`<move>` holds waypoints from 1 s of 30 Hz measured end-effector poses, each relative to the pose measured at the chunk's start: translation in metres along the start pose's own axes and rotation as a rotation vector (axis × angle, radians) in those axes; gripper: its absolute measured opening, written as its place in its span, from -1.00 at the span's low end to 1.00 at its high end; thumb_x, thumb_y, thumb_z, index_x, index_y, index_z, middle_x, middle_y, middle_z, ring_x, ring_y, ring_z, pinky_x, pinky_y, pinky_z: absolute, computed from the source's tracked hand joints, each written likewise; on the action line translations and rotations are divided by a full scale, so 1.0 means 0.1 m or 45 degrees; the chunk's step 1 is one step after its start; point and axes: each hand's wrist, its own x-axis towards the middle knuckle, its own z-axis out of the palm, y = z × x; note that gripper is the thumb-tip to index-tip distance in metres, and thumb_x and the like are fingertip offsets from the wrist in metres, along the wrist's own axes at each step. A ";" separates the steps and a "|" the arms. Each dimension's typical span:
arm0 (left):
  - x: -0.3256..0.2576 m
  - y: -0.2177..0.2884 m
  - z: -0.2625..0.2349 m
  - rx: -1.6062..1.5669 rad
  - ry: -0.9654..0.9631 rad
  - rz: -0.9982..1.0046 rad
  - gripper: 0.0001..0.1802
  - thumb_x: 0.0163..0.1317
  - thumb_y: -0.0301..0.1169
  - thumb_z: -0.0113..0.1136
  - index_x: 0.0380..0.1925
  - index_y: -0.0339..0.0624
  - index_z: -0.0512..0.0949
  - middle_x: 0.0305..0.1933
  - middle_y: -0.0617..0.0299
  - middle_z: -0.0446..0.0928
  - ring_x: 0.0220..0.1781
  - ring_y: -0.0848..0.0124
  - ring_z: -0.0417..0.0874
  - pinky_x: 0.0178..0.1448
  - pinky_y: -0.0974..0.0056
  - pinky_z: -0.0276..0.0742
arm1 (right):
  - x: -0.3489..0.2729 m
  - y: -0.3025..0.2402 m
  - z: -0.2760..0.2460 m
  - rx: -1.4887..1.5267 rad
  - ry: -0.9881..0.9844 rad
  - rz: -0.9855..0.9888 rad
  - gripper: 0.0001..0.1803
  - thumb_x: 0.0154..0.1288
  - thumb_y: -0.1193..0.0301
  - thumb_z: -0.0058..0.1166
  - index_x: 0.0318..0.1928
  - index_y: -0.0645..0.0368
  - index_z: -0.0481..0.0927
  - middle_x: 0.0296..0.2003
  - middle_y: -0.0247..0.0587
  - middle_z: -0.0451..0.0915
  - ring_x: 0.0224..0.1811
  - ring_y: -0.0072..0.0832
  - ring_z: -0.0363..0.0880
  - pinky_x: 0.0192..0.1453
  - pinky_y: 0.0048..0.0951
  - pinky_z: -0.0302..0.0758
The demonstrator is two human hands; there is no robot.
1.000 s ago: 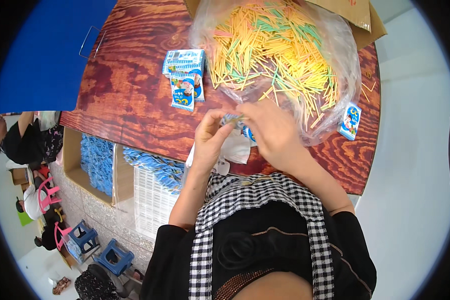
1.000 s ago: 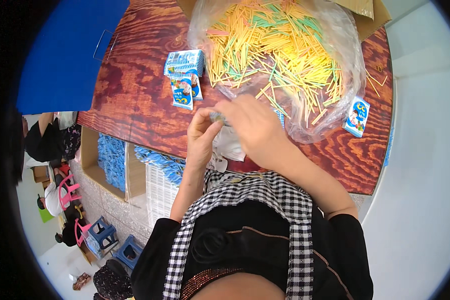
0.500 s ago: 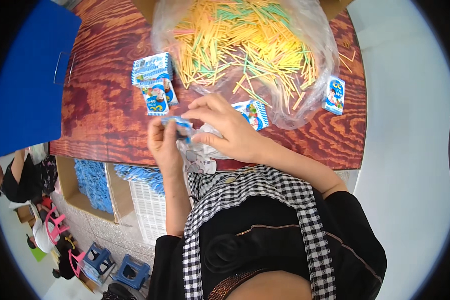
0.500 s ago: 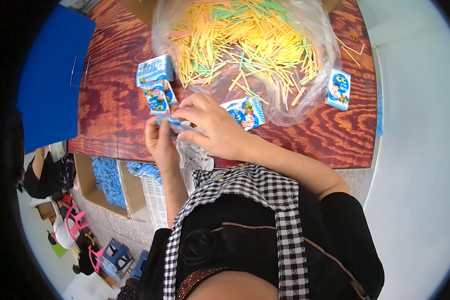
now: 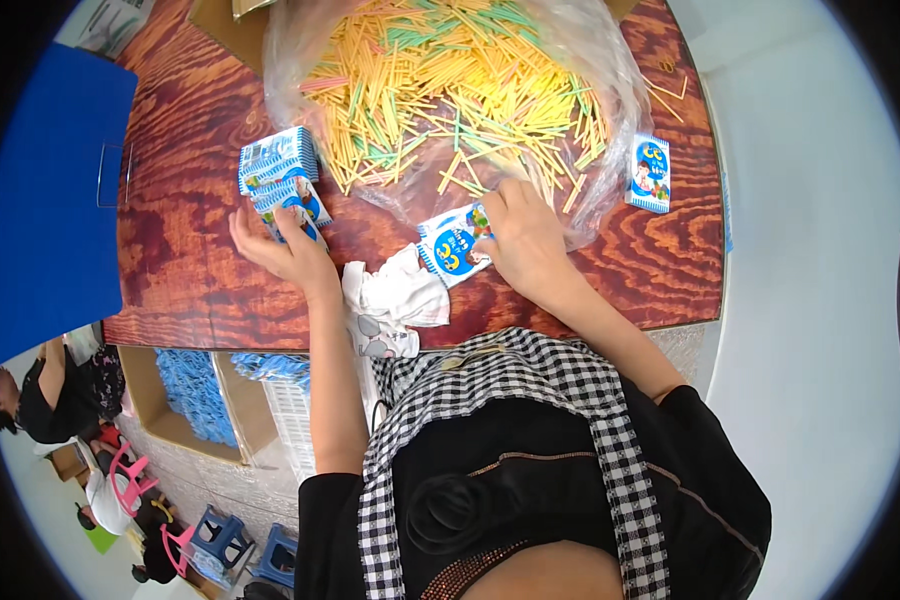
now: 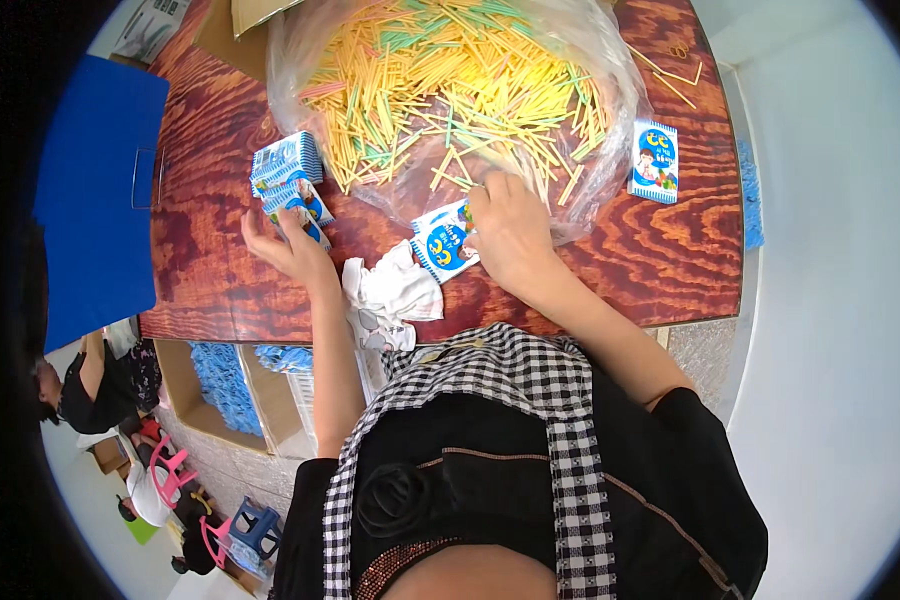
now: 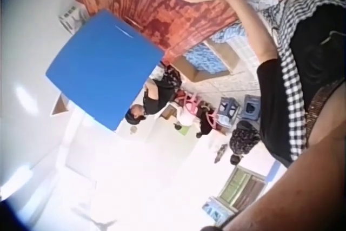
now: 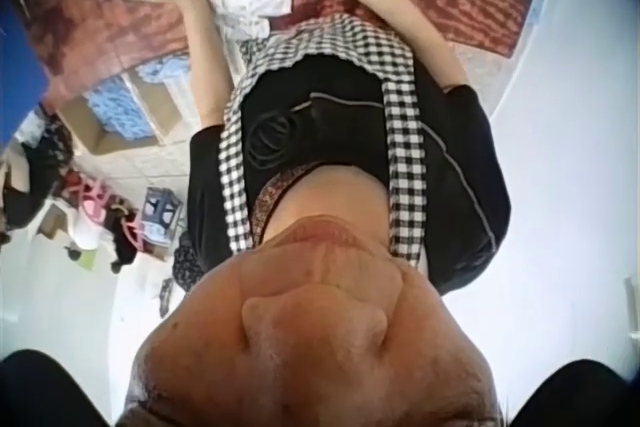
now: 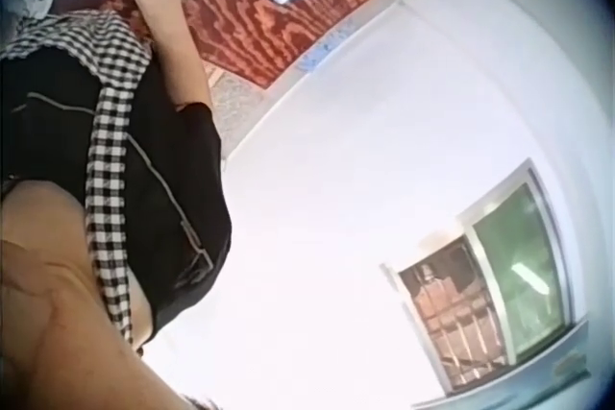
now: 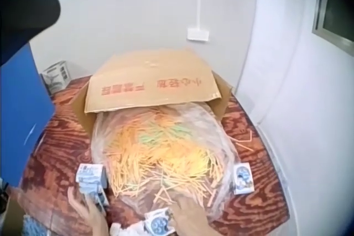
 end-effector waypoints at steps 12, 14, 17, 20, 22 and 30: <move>-0.81 0.85 0.00 0.192 -1.072 0.454 -0.71 -0.04 -0.38 0.38 -0.30 -0.18 0.53 -0.34 0.13 0.46 -0.21 0.18 0.48 -0.08 0.14 0.31 | -0.09 0.05 -0.04 0.204 -0.056 0.007 -0.59 -0.09 0.56 0.30 -0.18 0.22 0.42 -0.23 -0.05 0.40 -0.09 -0.04 0.43 -0.06 -0.16 0.40; -0.76 0.80 -0.03 0.212 -1.244 0.363 -0.69 -0.08 -0.38 0.41 -0.34 -0.16 0.51 -0.40 0.17 0.44 -0.24 0.19 0.48 -0.08 0.14 0.29 | -0.10 0.07 -0.09 0.285 -0.150 0.035 -0.61 -0.05 0.56 0.28 -0.18 0.21 0.43 -0.24 -0.05 0.41 -0.11 -0.04 0.45 -0.09 -0.16 0.41; -0.71 0.79 -0.04 0.070 -1.297 0.194 -0.73 -0.08 -0.42 0.40 -0.45 -0.16 0.46 -0.39 0.18 0.43 -0.26 0.19 0.46 -0.14 0.14 0.28 | -0.05 0.12 -0.11 0.335 -0.087 0.105 -0.69 0.02 0.54 0.24 -0.20 0.21 0.45 -0.29 -0.05 0.45 -0.19 -0.05 0.48 -0.13 -0.18 0.41; -0.65 0.81 -0.08 -0.103 -1.337 -0.088 -0.77 -0.05 -0.47 0.38 -0.48 -0.22 0.47 -0.39 0.16 0.44 -0.30 0.17 0.48 -0.22 0.17 0.36 | 0.02 0.15 -0.13 0.374 0.010 0.127 -0.77 0.08 0.51 0.20 -0.23 0.22 0.48 -0.35 -0.07 0.47 -0.23 -0.07 0.50 -0.14 -0.19 0.41; -0.61 0.82 -0.11 -0.186 -1.353 -0.200 -0.83 -0.01 -0.51 0.35 -0.45 -0.24 0.51 -0.36 0.15 0.46 -0.29 0.15 0.52 -0.24 0.20 0.41 | 0.03 0.17 -0.17 0.497 0.044 0.188 -0.79 0.11 0.48 0.20 -0.25 0.23 0.49 -0.39 -0.08 0.49 -0.28 -0.11 0.51 -0.14 -0.22 0.42; -0.44 0.81 -0.23 -0.169 -1.610 0.386 -0.86 0.05 -0.50 0.29 -0.38 -0.24 0.54 0.20 0.11 0.47 0.12 0.09 0.51 0.11 0.12 0.43 | -0.18 0.31 -0.33 0.107 -0.118 -0.167 -0.53 -0.06 0.49 0.29 -0.05 0.18 0.49 -0.10 -0.15 0.45 -0.01 -0.16 0.41 0.04 -0.23 0.34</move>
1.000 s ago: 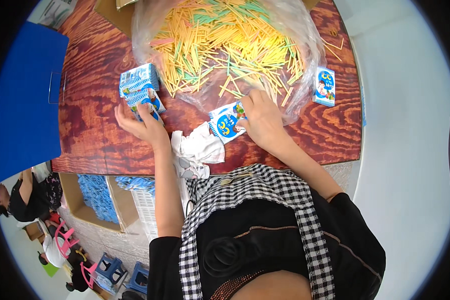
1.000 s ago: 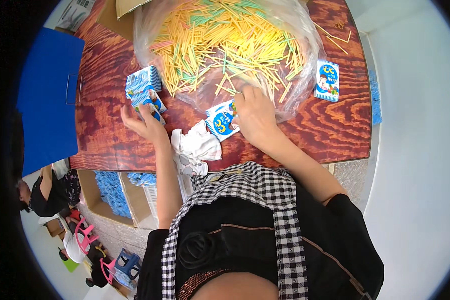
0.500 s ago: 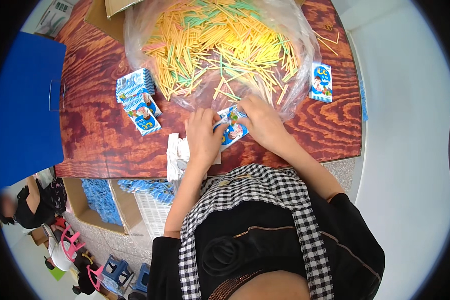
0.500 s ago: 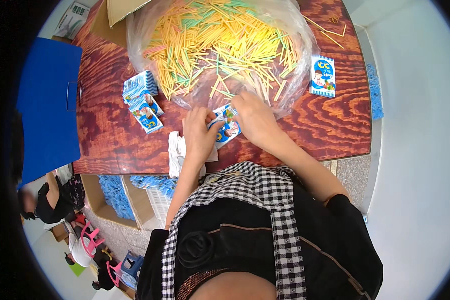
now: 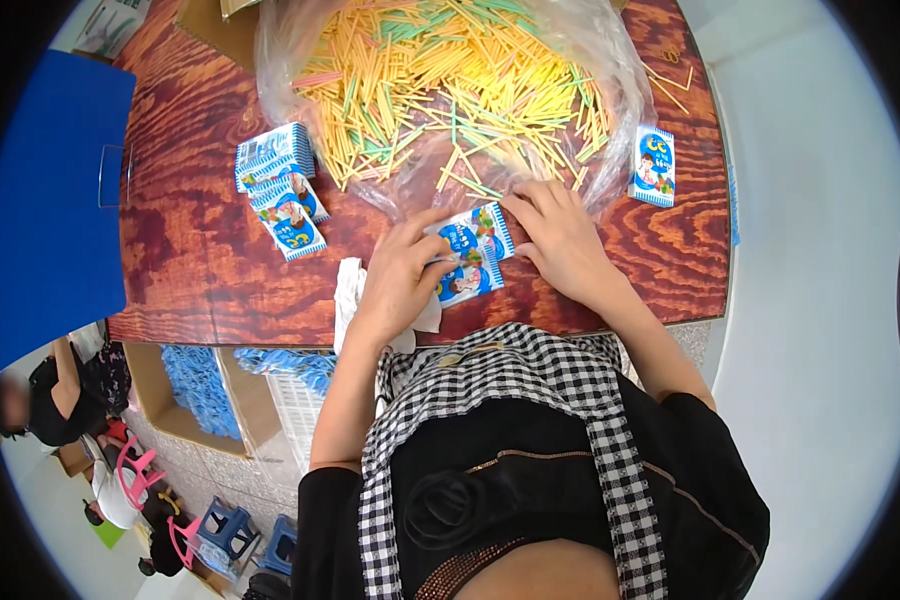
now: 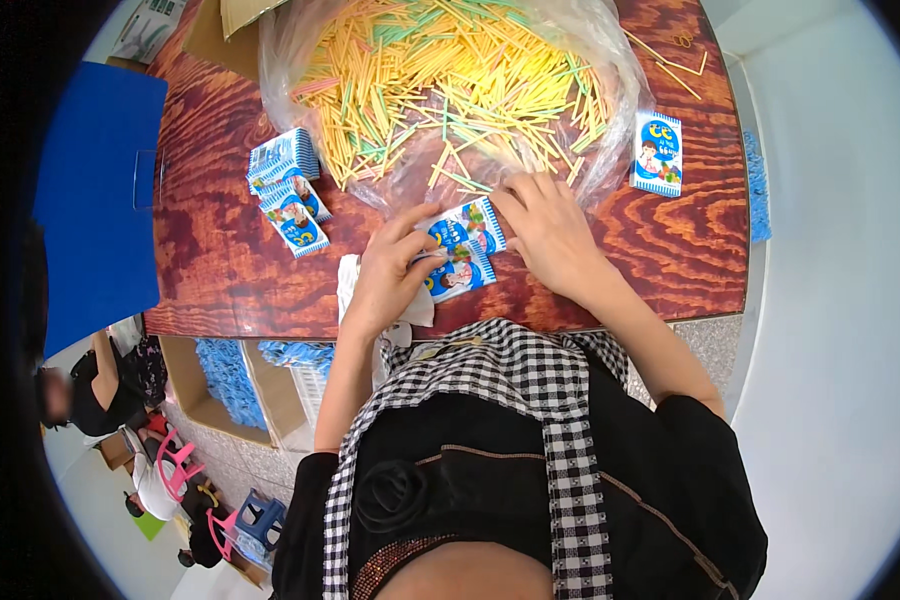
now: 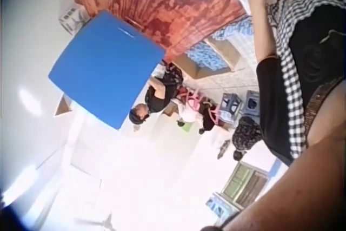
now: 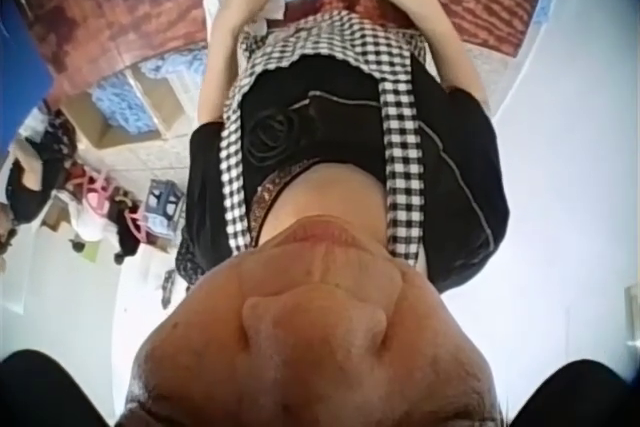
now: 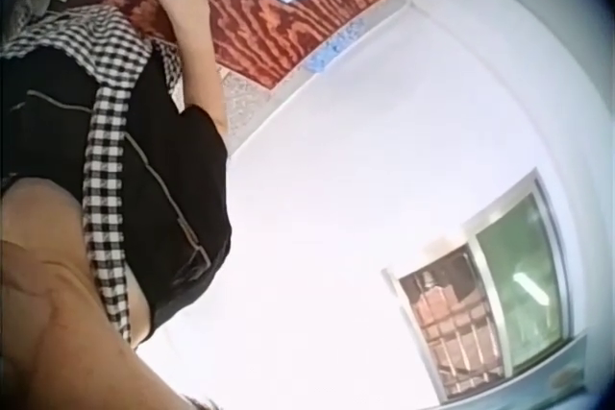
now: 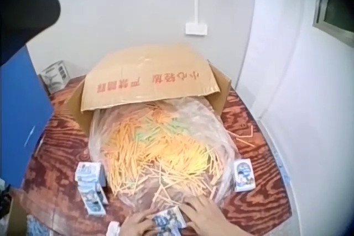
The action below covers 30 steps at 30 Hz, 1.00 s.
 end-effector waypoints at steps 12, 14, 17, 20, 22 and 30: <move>-0.07 0.09 0.21 0.233 0.129 -0.039 -0.84 -0.01 -0.48 0.32 -0.40 -0.21 0.54 0.03 0.10 0.49 0.02 0.07 0.46 0.12 0.05 0.33 | 0.07 0.07 0.14 -0.126 0.002 0.020 -0.58 -0.01 0.43 0.28 -0.08 0.18 0.50 -0.14 -0.15 0.43 -0.04 -0.19 0.38 0.08 -0.22 0.29; -0.03 0.15 0.23 0.377 0.193 -0.045 -0.83 -0.03 -0.48 0.33 -0.41 -0.20 0.55 0.03 0.09 0.48 0.07 0.09 0.43 0.12 0.05 0.31 | 0.10 -0.01 0.18 -0.130 0.026 0.068 -0.60 0.00 0.42 0.28 -0.10 0.18 0.50 -0.16 -0.15 0.42 -0.05 -0.18 0.38 0.09 -0.20 0.29; 0.00 0.14 0.23 0.388 0.173 -0.030 -0.82 -0.05 -0.48 0.34 -0.41 -0.20 0.56 -0.01 0.09 0.47 0.10 0.10 0.41 0.12 0.04 0.29 | 0.15 -0.13 0.21 -0.095 0.046 0.007 -0.62 0.00 0.41 0.28 -0.13 0.17 0.50 -0.19 -0.14 0.41 -0.04 -0.17 0.37 0.12 -0.15 0.26; 0.05 0.13 0.16 0.358 0.025 -0.091 -0.82 -0.05 -0.49 0.33 -0.41 -0.20 0.54 -0.08 0.09 0.45 0.07 0.08 0.42 0.07 0.07 0.31 | 0.15 -0.11 0.25 -0.110 0.050 0.017 -0.62 0.00 0.43 0.27 -0.11 0.18 0.50 -0.18 -0.14 0.41 -0.03 -0.17 0.38 0.12 -0.17 0.28; 0.06 0.10 0.17 0.317 0.015 -0.073 -0.82 -0.04 -0.50 0.32 -0.40 -0.21 0.53 -0.11 0.08 0.44 0.01 0.07 0.45 0.01 0.08 0.34 | 0.12 -0.02 0.29 -0.115 0.087 0.020 -0.62 0.01 0.45 0.25 -0.11 0.19 0.49 -0.18 -0.14 0.42 -0.03 -0.16 0.38 0.11 -0.19 0.29; -0.02 0.05 0.20 0.096 -0.039 -0.087 -0.85 0.05 -0.62 0.24 -0.37 -0.28 0.49 -0.29 0.10 0.46 -0.24 0.10 0.56 -0.18 0.16 0.47 | 0.04 0.03 0.10 -0.108 -0.036 0.049 -0.57 -0.02 0.56 0.23 -0.06 0.23 0.47 -0.12 -0.09 0.43 -0.01 -0.12 0.40 0.09 -0.22 0.33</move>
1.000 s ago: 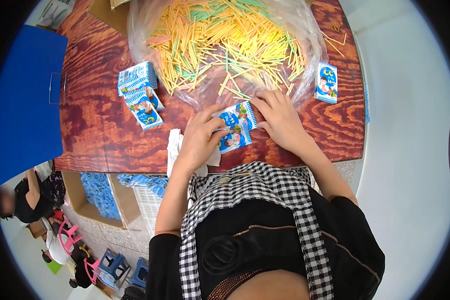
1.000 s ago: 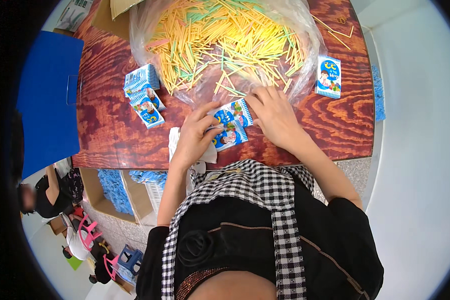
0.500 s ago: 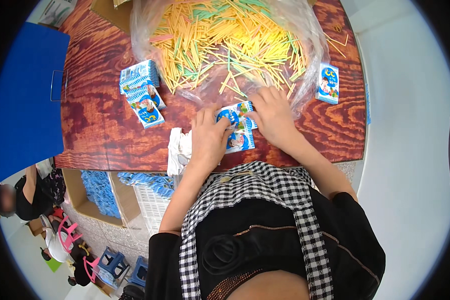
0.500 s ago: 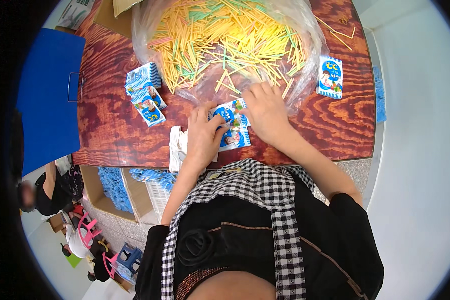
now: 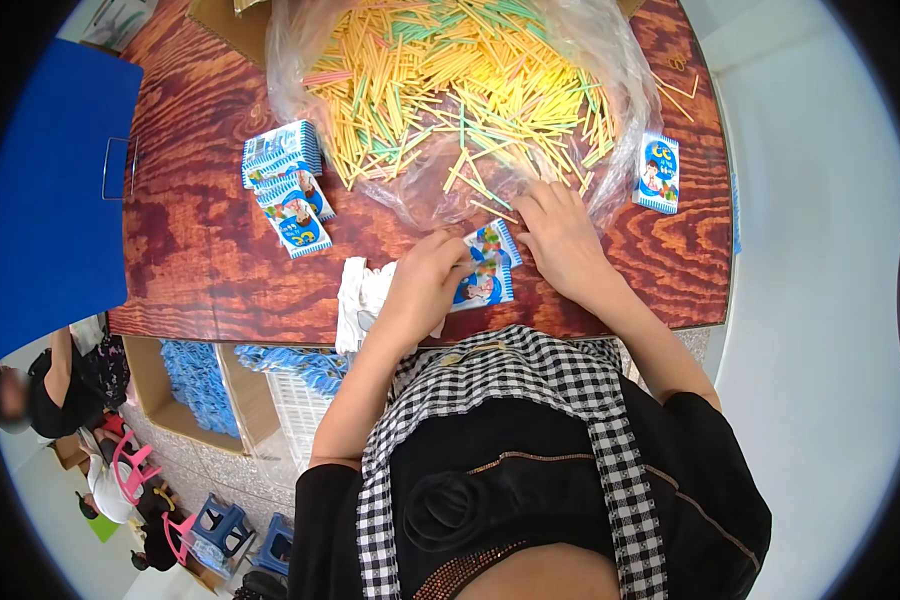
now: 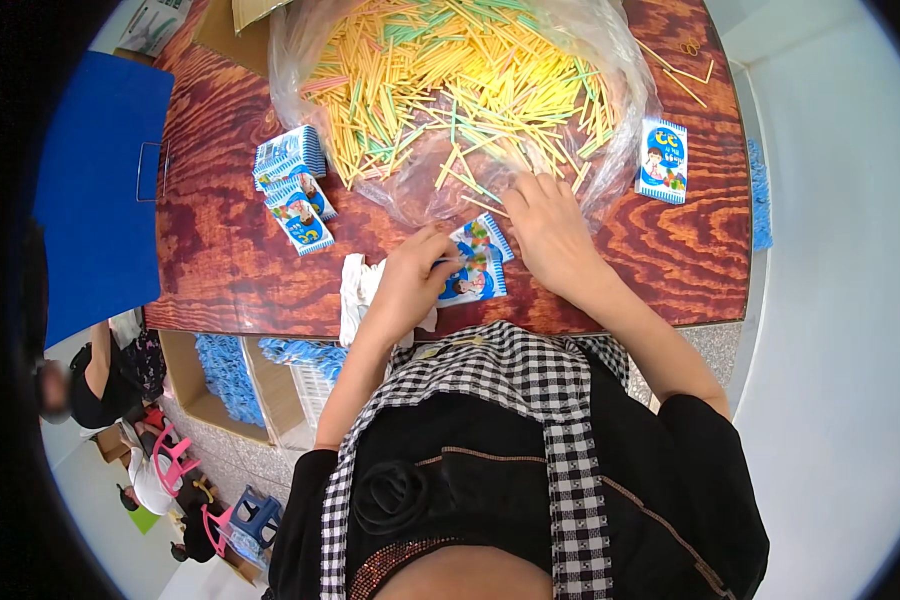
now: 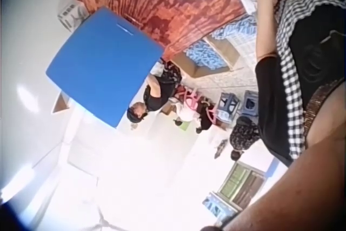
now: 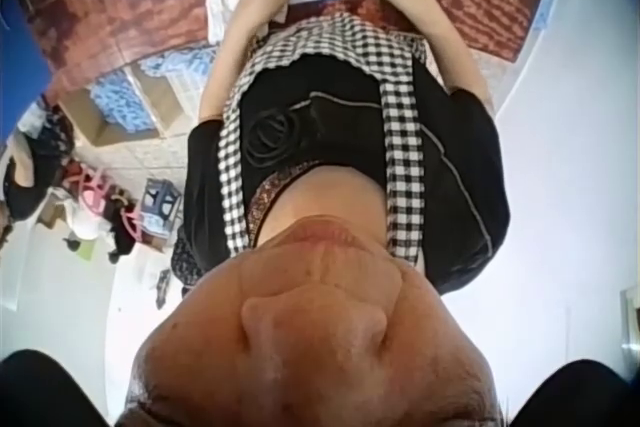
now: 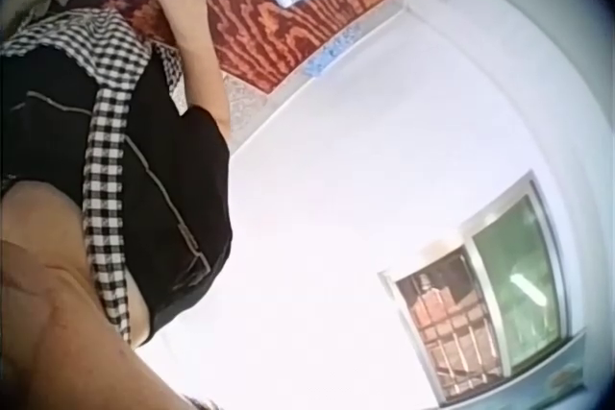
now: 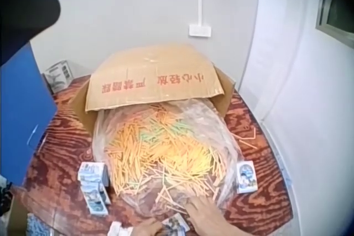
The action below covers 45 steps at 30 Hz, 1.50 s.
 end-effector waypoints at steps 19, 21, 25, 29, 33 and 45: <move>0.13 -0.18 -0.16 -0.040 0.089 -0.034 -0.78 0.06 -0.61 0.22 -0.25 -0.31 0.49 -0.17 0.05 0.49 -0.13 0.02 0.52 -0.09 0.16 0.44 | 0.31 -0.12 0.08 -0.265 0.024 -0.070 -0.78 -0.03 0.46 0.22 -0.35 0.30 0.52 -0.28 -0.05 0.46 -0.19 -0.17 0.48 -0.15 -0.22 0.43; 0.15 -0.21 -0.15 0.041 0.043 -0.094 -0.79 0.06 -0.60 0.21 -0.26 -0.30 0.49 -0.21 0.01 0.48 -0.17 0.00 0.51 -0.11 0.12 0.42 | 0.37 -0.13 0.08 -0.237 -0.148 -0.050 -0.84 -0.02 0.52 0.12 -0.37 0.31 0.51 -0.34 0.04 0.49 -0.27 -0.11 0.55 -0.23 -0.17 0.51; 0.15 -0.24 -0.19 -0.016 0.060 -0.013 -0.79 0.06 -0.58 0.22 -0.27 -0.33 0.49 -0.33 -0.01 0.46 -0.24 0.02 0.51 -0.15 0.12 0.41 | 0.39 -0.18 0.14 -0.306 -0.181 0.024 -0.83 -0.02 0.54 0.07 -0.35 0.33 0.51 -0.39 0.08 0.52 -0.36 -0.07 0.60 -0.34 -0.14 0.54; 0.09 -0.27 -0.27 -0.404 -0.028 -0.050 -0.78 0.12 -0.57 0.25 -0.20 -0.33 0.54 -0.35 0.17 0.57 -0.27 0.34 0.59 -0.17 0.28 0.45 | 0.28 -0.15 0.13 -0.224 -0.302 0.074 -0.81 -0.01 0.53 0.08 -0.32 0.32 0.49 -0.36 0.11 0.55 -0.34 -0.04 0.61 -0.35 -0.12 0.53; 0.05 -0.34 -0.33 -0.768 -0.163 -0.257 -0.77 0.15 -0.56 0.24 -0.17 -0.33 0.57 -0.37 0.21 0.60 -0.33 0.52 0.57 -0.21 0.37 0.47 | 0.18 -0.15 0.02 -0.146 -0.402 0.117 -0.82 0.01 0.50 0.09 -0.34 0.30 0.45 -0.40 0.10 0.55 -0.35 -0.03 0.60 -0.35 -0.10 0.52; 0.10 -0.55 -0.47 -1.739 0.057 -0.363 -0.72 0.15 -0.61 0.23 -0.10 -0.31 0.58 -0.19 0.15 0.68 -0.22 0.44 0.70 -0.05 0.33 0.62 | 0.18 0.09 -0.18 0.911 -0.563 0.368 -0.85 0.15 0.54 0.09 -0.22 0.20 0.50 -0.53 -0.33 0.52 -0.49 -0.55 0.52 -0.47 -0.48 0.42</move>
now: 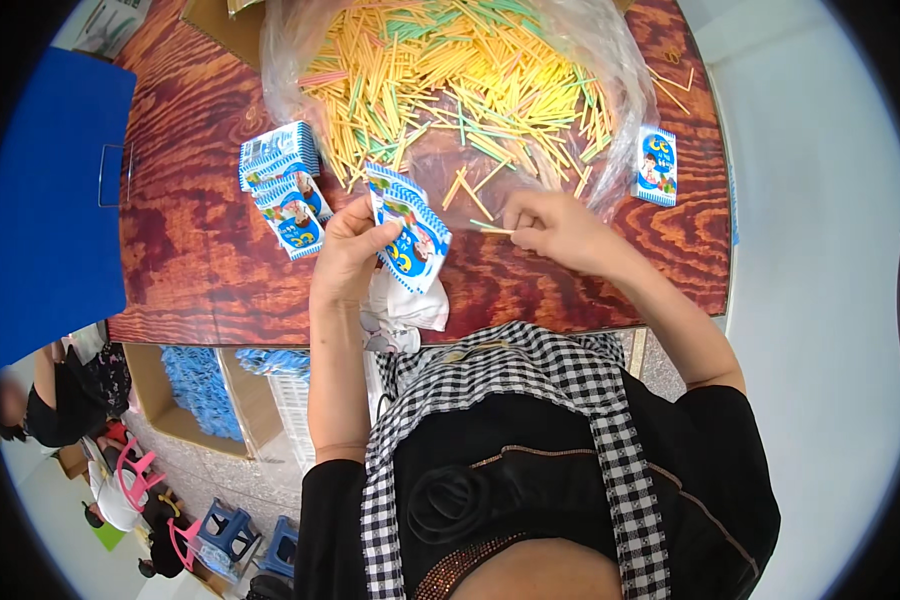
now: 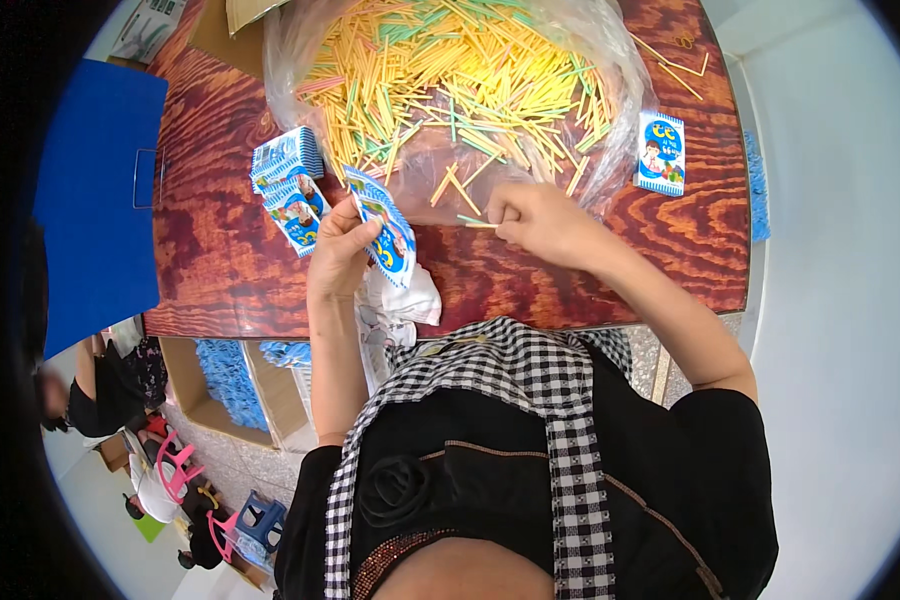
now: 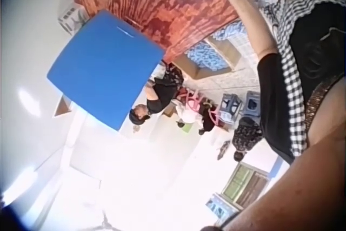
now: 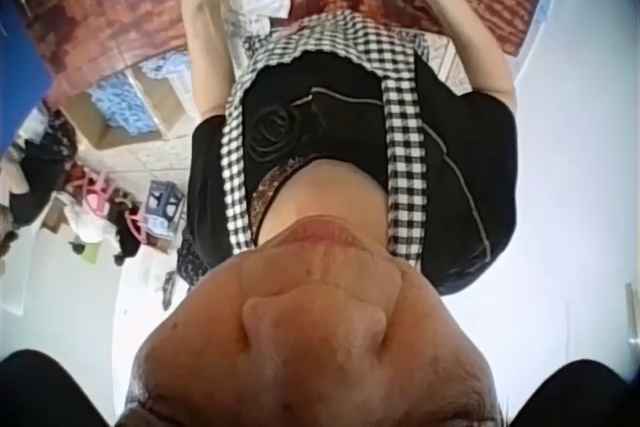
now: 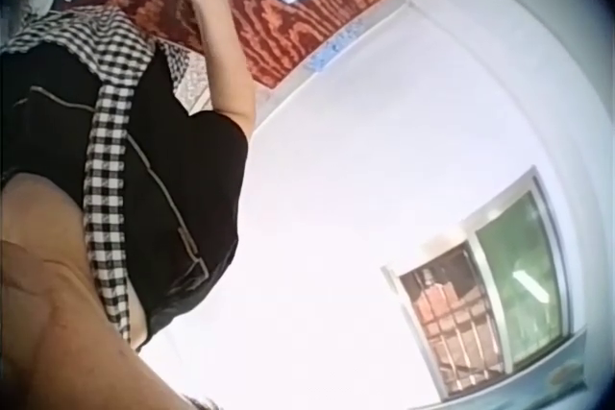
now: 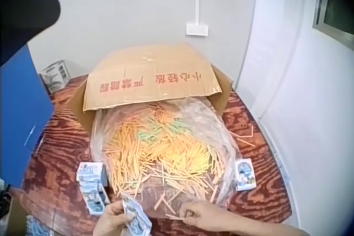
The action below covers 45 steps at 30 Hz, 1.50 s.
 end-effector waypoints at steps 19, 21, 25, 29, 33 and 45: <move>0.13 0.18 -0.02 -0.379 -0.159 0.372 -0.73 0.17 -0.50 0.27 -0.12 -0.33 0.54 -0.31 0.22 0.63 -0.30 0.44 0.67 -0.14 0.37 0.61 | 0.08 0.02 0.10 -1.048 0.592 -0.433 -0.61 0.09 0.49 0.21 -0.02 0.26 0.53 0.00 -0.14 0.51 0.14 -0.18 0.40 0.17 -0.29 0.36; 0.13 0.20 -0.03 -0.337 -0.057 0.401 -0.74 0.19 -0.49 0.25 -0.12 -0.34 0.54 -0.28 0.18 0.65 -0.28 0.42 0.68 -0.11 0.34 0.62 | 0.10 -0.02 0.03 -0.935 0.646 -0.501 -0.75 0.15 0.59 0.08 -0.11 0.30 0.55 -0.10 -0.13 0.56 0.03 -0.17 0.48 0.07 -0.32 0.42; 0.03 0.23 -0.06 -0.081 0.028 0.286 -0.75 0.20 -0.50 0.24 -0.12 -0.33 0.56 -0.19 0.13 0.67 -0.21 0.43 0.70 -0.06 0.32 0.62 | 0.09 -0.13 -0.08 0.033 0.501 -0.317 -0.80 0.17 0.62 -0.04 -0.18 0.34 0.54 -0.22 0.00 0.59 -0.13 -0.05 0.54 -0.04 -0.29 0.48; -0.07 0.17 -0.02 0.211 0.128 0.066 -0.78 0.17 -0.53 0.27 -0.15 -0.30 0.59 -0.24 0.21 0.68 -0.24 0.51 0.67 -0.11 0.38 0.59 | 0.09 0.00 0.00 -0.790 0.461 -0.635 -0.84 0.07 0.57 0.02 -0.28 0.28 0.52 -0.26 -0.10 0.55 -0.15 -0.15 0.53 -0.09 -0.28 0.48; -0.13 0.11 -0.10 0.576 0.079 -0.143 -0.80 0.14 -0.57 0.27 -0.20 -0.33 0.61 -0.26 0.26 0.67 -0.27 0.60 0.62 -0.16 0.45 0.53 | 0.10 0.00 0.17 -1.097 0.333 -0.708 -0.84 -0.06 0.49 0.05 -0.37 0.21 0.47 -0.31 -0.17 0.44 -0.16 -0.21 0.46 -0.15 -0.29 0.44; -0.23 0.09 -0.03 1.090 0.083 0.038 -0.70 0.11 -0.60 0.25 -0.10 -0.33 0.59 -0.07 0.25 0.57 -0.06 0.57 0.54 -0.04 0.45 0.44 | 1.05 -0.66 0.09 -0.937 0.319 -0.879 -0.86 0.12 0.37 0.08 -0.37 0.18 0.57 -0.22 -0.21 0.55 -0.02 -0.22 0.48 0.06 -0.23 0.41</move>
